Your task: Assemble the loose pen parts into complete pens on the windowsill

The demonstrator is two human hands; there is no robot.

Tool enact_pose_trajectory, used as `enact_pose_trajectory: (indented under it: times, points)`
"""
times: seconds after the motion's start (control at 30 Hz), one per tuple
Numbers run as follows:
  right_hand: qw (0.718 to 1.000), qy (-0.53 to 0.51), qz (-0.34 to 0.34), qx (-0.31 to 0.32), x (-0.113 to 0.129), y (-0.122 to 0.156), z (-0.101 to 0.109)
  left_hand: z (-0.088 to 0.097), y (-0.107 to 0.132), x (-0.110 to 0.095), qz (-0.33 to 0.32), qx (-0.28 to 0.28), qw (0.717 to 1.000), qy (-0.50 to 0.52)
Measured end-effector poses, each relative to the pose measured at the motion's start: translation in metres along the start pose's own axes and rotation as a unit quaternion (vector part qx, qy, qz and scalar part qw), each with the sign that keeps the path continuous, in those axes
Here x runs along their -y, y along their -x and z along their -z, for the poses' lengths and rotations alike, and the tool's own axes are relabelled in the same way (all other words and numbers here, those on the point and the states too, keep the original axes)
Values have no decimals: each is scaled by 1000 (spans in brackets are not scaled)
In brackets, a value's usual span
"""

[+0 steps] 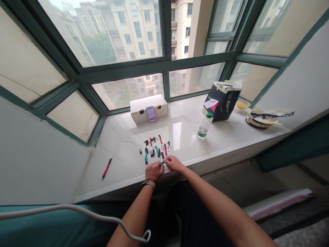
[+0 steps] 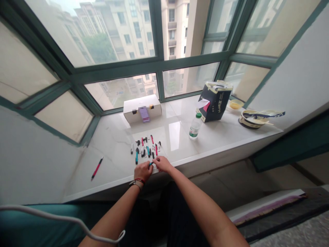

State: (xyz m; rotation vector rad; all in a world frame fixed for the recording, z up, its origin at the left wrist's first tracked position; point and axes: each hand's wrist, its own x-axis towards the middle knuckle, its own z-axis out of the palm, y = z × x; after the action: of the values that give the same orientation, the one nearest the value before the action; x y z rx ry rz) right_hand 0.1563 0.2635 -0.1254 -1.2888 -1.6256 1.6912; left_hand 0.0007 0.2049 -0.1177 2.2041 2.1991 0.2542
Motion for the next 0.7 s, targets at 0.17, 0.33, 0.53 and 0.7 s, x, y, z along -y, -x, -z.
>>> enact_pose_trajectory:
  times: [0.17, 0.33, 0.53, 0.7]
  points:
    - [998, -63, 0, 29, 4, 3, 2, 2, 0, -1, 4, 13, 1000, 3]
    - [997, -68, -26, 21, 8, 4, 1, 1, 0, 0, 0, 11, 1000, 3]
    - [997, -79, -13, 15, 7, 5, 2, 0, 0, 0, 1, 16, 1000, 1]
    - [993, -119, -5, 14, 6, 6, 4, 3, 0, -1, 0, 16, 1000, 2]
